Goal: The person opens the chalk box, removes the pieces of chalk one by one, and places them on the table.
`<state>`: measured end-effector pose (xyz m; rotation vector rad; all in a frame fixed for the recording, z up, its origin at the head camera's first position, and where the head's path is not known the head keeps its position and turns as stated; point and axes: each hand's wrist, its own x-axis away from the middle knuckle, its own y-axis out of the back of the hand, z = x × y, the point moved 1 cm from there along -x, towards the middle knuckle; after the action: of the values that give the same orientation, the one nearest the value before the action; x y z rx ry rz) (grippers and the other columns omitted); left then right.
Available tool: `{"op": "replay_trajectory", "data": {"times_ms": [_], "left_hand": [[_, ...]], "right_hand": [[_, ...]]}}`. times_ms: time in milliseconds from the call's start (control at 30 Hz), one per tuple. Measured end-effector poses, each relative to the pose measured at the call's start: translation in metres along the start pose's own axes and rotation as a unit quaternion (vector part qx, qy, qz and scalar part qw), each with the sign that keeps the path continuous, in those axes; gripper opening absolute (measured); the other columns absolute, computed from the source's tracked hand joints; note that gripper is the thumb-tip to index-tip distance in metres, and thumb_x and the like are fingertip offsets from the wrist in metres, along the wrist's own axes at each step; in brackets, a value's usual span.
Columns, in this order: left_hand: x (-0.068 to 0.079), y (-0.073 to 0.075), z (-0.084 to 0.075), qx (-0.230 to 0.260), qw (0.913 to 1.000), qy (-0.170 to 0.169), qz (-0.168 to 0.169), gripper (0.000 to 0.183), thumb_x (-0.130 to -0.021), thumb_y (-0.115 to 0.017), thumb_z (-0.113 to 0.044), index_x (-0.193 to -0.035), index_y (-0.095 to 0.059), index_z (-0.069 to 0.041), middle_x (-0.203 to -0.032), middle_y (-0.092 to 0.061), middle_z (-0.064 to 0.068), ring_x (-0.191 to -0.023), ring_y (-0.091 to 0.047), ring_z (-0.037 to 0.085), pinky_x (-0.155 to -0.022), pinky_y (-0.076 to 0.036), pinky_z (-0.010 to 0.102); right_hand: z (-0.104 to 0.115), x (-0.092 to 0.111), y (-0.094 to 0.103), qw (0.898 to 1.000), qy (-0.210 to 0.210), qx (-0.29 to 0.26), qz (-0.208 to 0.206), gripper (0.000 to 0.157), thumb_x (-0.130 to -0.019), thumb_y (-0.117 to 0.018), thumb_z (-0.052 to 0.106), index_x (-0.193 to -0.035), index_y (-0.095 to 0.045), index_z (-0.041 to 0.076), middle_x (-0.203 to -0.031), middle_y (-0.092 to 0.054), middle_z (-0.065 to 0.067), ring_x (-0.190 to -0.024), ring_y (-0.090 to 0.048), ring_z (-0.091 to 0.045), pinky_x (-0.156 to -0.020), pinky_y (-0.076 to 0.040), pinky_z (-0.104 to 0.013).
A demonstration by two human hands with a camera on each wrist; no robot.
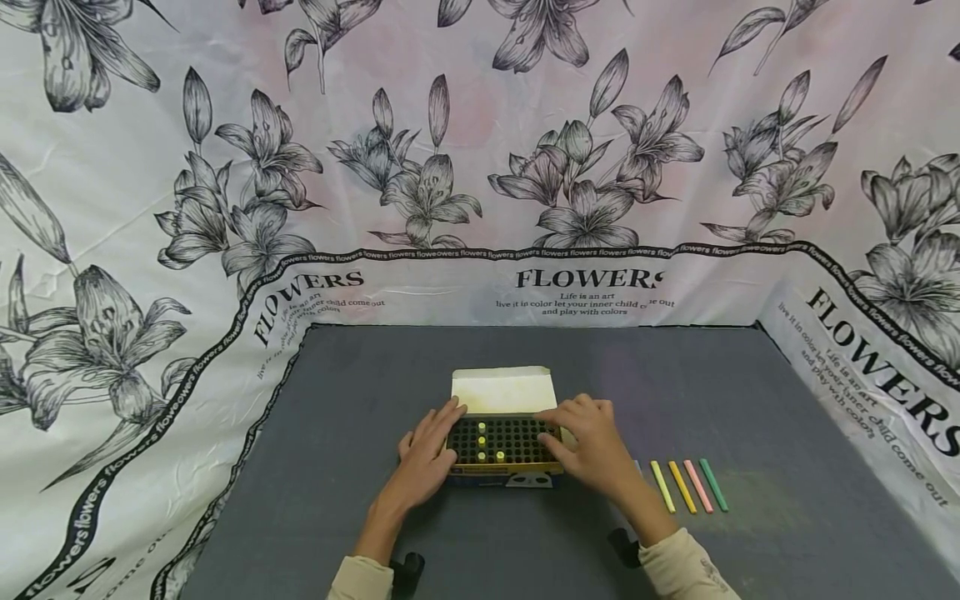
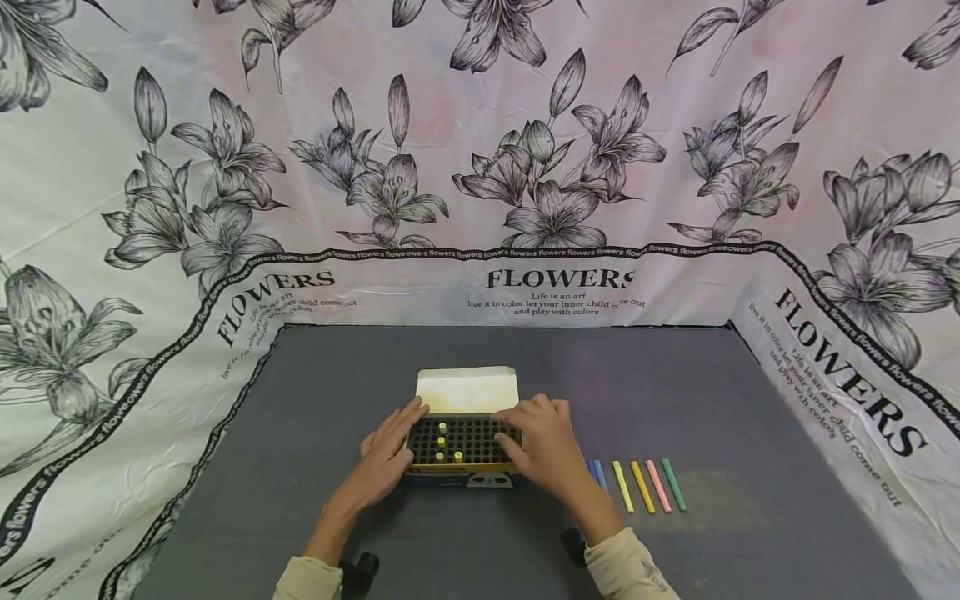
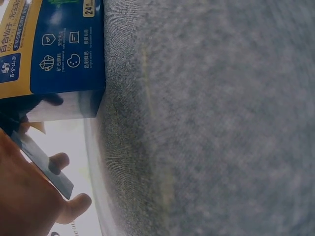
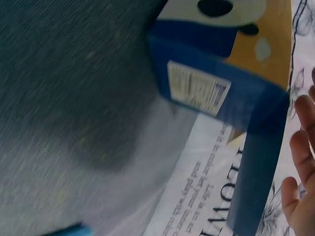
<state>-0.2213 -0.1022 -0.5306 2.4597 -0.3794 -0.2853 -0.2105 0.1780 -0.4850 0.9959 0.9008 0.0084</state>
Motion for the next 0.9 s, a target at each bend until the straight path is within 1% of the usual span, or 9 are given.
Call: {"op": "replay_trajectory", "data": {"times_ms": [167,400,633,900], "left_hand": [[-0.001,0.001,-0.001,0.001,1.0000,0.005,0.001,0.067,-0.097,-0.042,-0.010,-0.161,-0.034,-0.026,-0.171,-0.022,-0.005,-0.158,-0.014,0.039,-0.112,-0.004,0.073],[-0.001,0.000,0.000,0.000,1.0000,0.001,0.002,0.067,-0.097,-0.041,-0.011,-0.161,-0.033,-0.027,-0.171,-0.021,-0.005,-0.158,-0.014,0.040,-0.111,-0.004,0.074],[0.000,-0.002,0.000,0.001,1.0000,0.003,-0.001,0.068,-0.096,-0.041,-0.010,-0.161,-0.033,-0.028,-0.171,-0.021,-0.005,-0.158,-0.015,0.040,-0.111,-0.005,0.074],[0.001,-0.001,0.001,-0.001,1.0000,0.002,-0.002,0.066,-0.097,-0.041,-0.010,-0.161,-0.034,-0.026,-0.171,-0.021,-0.003,-0.158,-0.015,0.040,-0.111,-0.004,0.074]], "right_hand": [[0.010,-0.007,-0.010,0.998,-0.001,-0.012,0.059,0.030,-0.080,-0.086,0.019,-0.108,-0.078,0.017,-0.089,-0.070,0.006,-0.079,-0.045,-0.010,-0.080,-0.031,-0.040],[0.019,-0.013,-0.019,0.992,-0.016,-0.028,0.123,0.022,-0.085,-0.082,0.020,-0.107,-0.079,0.024,-0.094,-0.073,0.008,-0.078,-0.044,-0.008,-0.076,-0.023,-0.032],[0.021,-0.014,-0.025,0.987,-0.011,-0.042,0.157,0.020,-0.086,-0.081,0.019,-0.103,-0.080,0.028,-0.095,-0.072,0.011,-0.077,-0.042,-0.006,-0.073,-0.020,-0.031],[0.025,-0.020,-0.026,0.976,-0.007,-0.082,0.202,0.020,-0.087,-0.080,0.018,-0.104,-0.081,0.027,-0.098,-0.073,0.011,-0.083,-0.049,-0.007,-0.077,-0.025,-0.030]]}}
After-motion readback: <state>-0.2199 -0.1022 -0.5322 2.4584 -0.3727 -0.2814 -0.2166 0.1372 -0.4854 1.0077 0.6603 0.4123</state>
